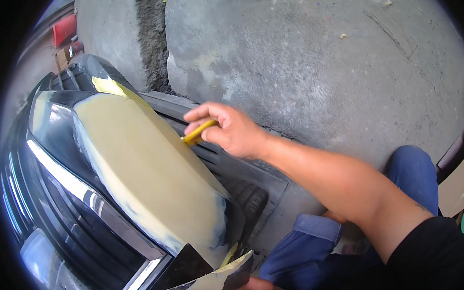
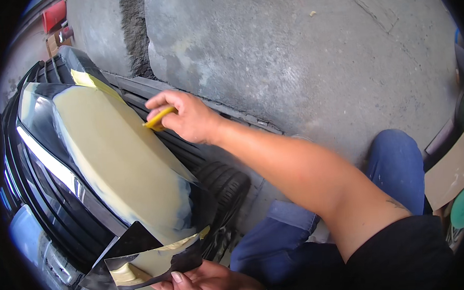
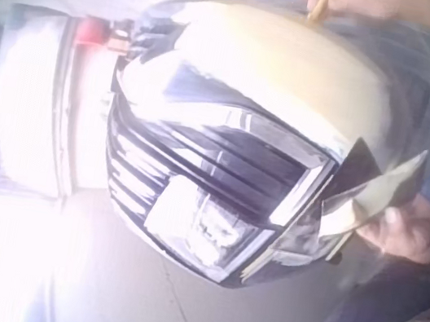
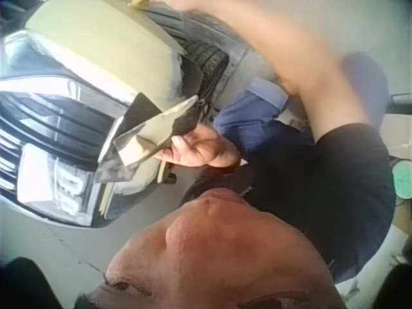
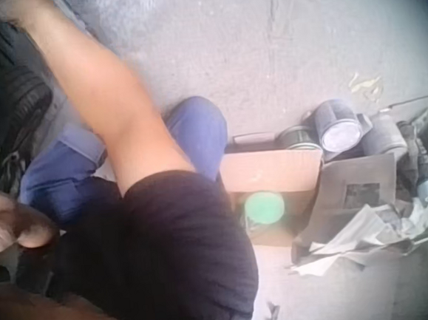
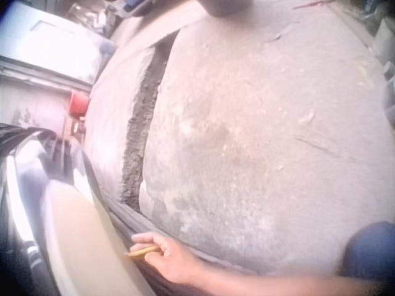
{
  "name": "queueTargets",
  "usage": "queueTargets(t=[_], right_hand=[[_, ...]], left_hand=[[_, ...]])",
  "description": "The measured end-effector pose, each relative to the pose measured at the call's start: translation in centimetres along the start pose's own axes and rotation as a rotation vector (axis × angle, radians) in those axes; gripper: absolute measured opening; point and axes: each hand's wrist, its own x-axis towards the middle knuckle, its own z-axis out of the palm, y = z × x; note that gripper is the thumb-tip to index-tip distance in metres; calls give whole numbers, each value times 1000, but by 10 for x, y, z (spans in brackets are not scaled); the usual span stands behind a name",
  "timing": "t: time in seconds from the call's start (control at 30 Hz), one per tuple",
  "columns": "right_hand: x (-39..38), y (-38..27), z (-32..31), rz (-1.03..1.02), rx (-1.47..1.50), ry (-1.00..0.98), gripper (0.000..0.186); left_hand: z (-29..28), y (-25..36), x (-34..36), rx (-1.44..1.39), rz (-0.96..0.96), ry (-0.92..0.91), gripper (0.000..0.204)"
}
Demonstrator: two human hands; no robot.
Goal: The person applies body filler to a car bumper using a putty knife and smooths it with a yellow sponge. The person works on the front bumper area, spreading the filler evenly across the surface.
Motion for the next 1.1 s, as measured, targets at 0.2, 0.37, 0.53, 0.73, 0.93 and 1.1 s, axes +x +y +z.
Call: queueTargets(t=[0.2, 0.37, 0.53, 0.73, 0.93, 1.1], right_hand=[[-44, 18, -10, 174, 13, -1, 40], [-8, -15, 0, -89, 46, 98, 42], [-44, 11, 6, 0, -162, 72, 40], [-140, 57, 0, 402, -16, 34, 44], [-156, -8, -15, 350, 0, 143, 48], [-167, -111, 38, 116, -42, 33, 46]], left_hand=[[-34, -14, -9, 165, 43, -20, 55], [-7, 9, 1, -328, -115, -64, 59], [-13, 8, -2, -301, -76, -13, 58], [-38, 0, -5, -317, 60, -56, 59], [-46, 8, -11, -397, -67, -54, 62], [-28, 33, 2, -588, -275, -34, 66]])
